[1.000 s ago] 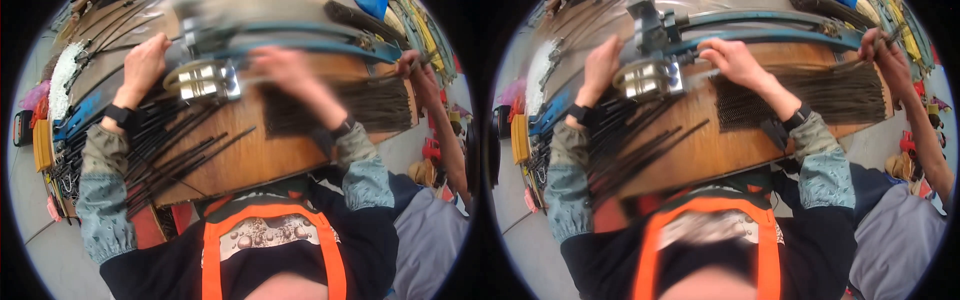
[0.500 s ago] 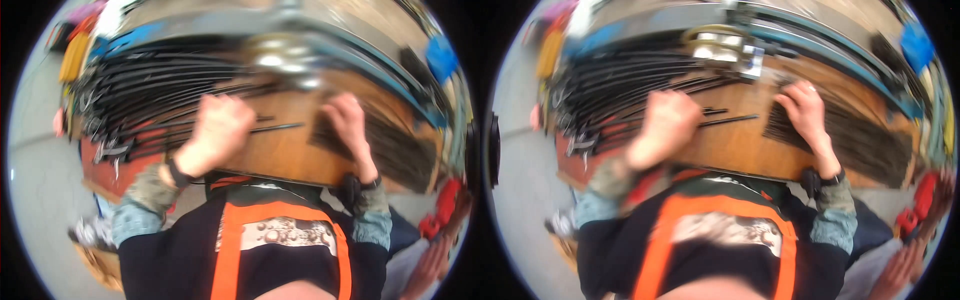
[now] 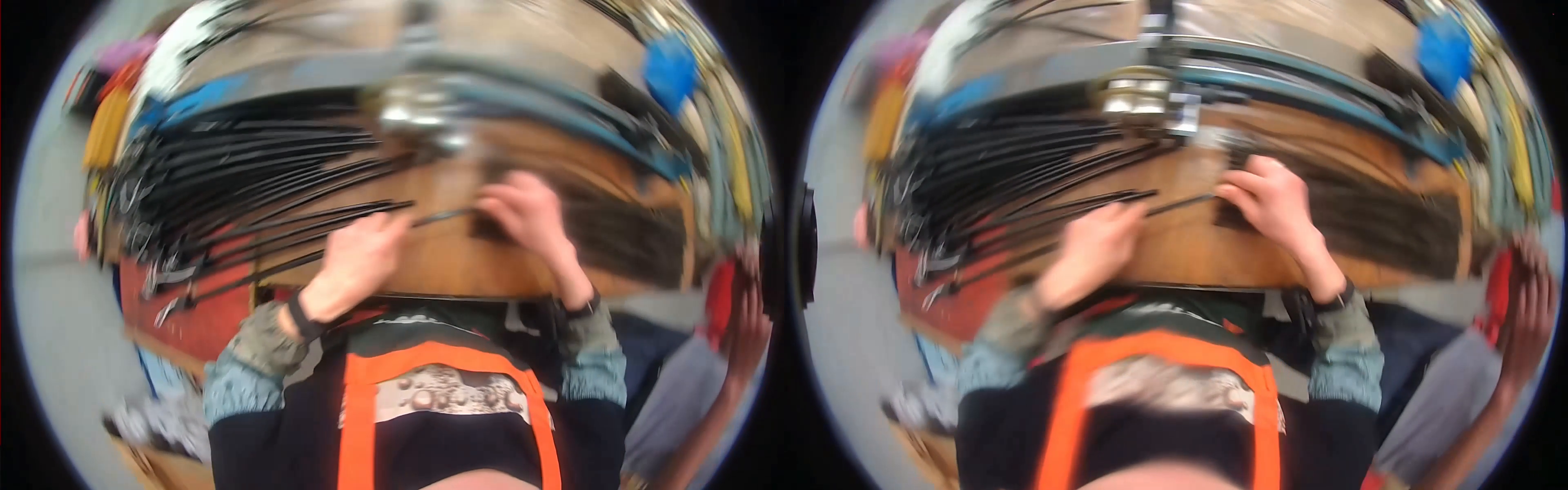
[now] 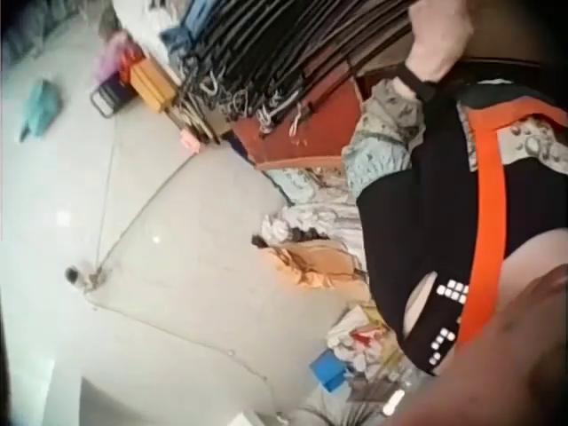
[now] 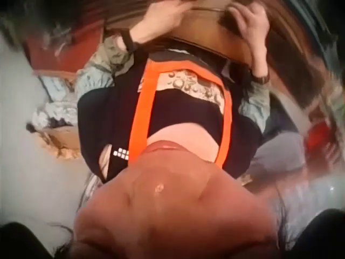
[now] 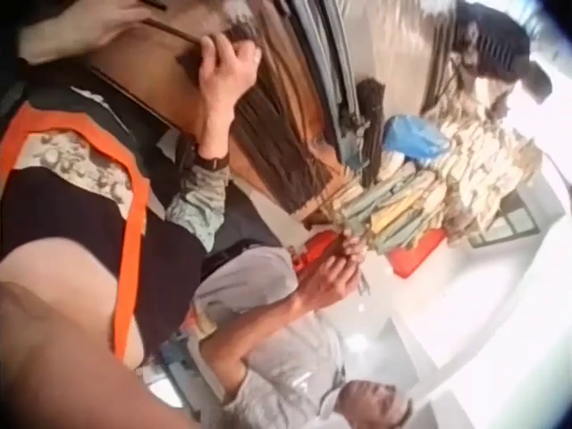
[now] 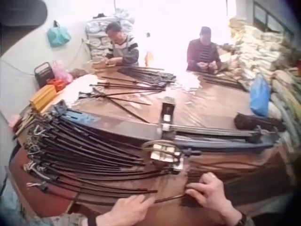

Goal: The person picks up a rod, slides a spring onto it, and places the assembly into a machine to be pressed. They then remove the finished rod and place it onto a pile on the table.

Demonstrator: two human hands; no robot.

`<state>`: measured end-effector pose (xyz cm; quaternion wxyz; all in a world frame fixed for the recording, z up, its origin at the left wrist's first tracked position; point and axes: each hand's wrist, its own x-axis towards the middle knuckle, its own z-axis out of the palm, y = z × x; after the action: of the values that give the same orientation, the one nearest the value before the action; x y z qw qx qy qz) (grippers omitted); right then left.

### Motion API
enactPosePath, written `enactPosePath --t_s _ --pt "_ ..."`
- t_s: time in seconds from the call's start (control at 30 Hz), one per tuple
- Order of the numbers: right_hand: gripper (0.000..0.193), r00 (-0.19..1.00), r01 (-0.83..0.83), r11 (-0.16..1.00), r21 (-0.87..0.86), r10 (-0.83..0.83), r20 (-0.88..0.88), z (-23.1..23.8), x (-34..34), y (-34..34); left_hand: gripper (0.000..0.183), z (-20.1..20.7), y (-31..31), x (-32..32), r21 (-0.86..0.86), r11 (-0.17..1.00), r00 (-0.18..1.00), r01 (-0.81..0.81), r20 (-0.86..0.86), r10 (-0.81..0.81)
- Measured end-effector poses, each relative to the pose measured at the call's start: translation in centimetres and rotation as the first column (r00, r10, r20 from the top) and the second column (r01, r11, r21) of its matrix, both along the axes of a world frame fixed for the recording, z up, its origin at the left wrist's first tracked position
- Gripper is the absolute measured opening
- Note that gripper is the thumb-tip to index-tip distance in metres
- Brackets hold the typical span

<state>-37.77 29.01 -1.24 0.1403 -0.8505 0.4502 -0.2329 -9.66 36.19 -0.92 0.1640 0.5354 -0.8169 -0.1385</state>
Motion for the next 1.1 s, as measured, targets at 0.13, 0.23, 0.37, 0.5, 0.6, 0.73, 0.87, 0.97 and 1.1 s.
enactPosePath --t_s 0.13,0.23,0.37,0.5,0.6,0.73,0.87,0.97,1.1 --pt "0.02 0.985 0.018 0.986 0.168 -0.047 0.167 -0.7 -0.5 1.4 0.022 2.9 -0.2 -0.1 -0.055 0.998 0.999 0.03 -0.023 -0.031" --pt "0.019 0.929 0.018 0.996 0.084 -0.047 0.368 -1.3 -1.2 2.0 0.022 3.8 -0.4 -1.1 -0.018 0.995 0.993 0.096 -0.061 -0.097" --pt "0.02 0.97 -0.067 0.979 -0.195 0.11 0.219 -1.6 -2.1 2.4 0.021 4.2 -0.6 -1.0 0.115 0.976 0.978 0.186 -0.115 -0.173" --pt "0.028 0.96 -0.11 0.909 -0.403 0.203 0.195 -2.2 -1.3 2.1 0.016 5.8 -2.6 -1.1 0.319 0.908 0.96 0.272 -0.162 -0.23" --pt "0.039 0.943 -0.062 0.895 -0.442 0.198 0.269 -1.6 -1.9 1.8 0.015 7.4 -4.6 -3.0 0.327 0.884 0.943 0.334 -0.116 -0.313" --pt "0.046 0.909 0.363 0.816 -0.449 -0.205 0.362 -0.2 -7.9 -0.3 0.018 9.7 -8.3 -4.4 -0.151 0.878 0.89 0.455 0.063 -0.451" --pt "0.046 0.877 0.479 0.814 -0.329 -0.426 0.223 1.1 -11.7 -0.6 0.022 12.6 -12.0 -6.9 -0.239 0.876 0.901 0.42 0.224 -0.371" --pt "0.043 0.886 0.462 0.822 -0.332 -0.41 0.215 -0.9 -13.7 -1.4 0.027 11.5 -13.5 -9.1 -0.147 0.776 0.766 0.614 0.351 -0.539" --pt "0.035 0.909 0.416 0.811 -0.411 -0.359 0.213 -1.5 -14.9 -3.1 0.031 11.2 -14.7 -10.2 -0.159 0.796 0.783 0.584 0.37 -0.501"
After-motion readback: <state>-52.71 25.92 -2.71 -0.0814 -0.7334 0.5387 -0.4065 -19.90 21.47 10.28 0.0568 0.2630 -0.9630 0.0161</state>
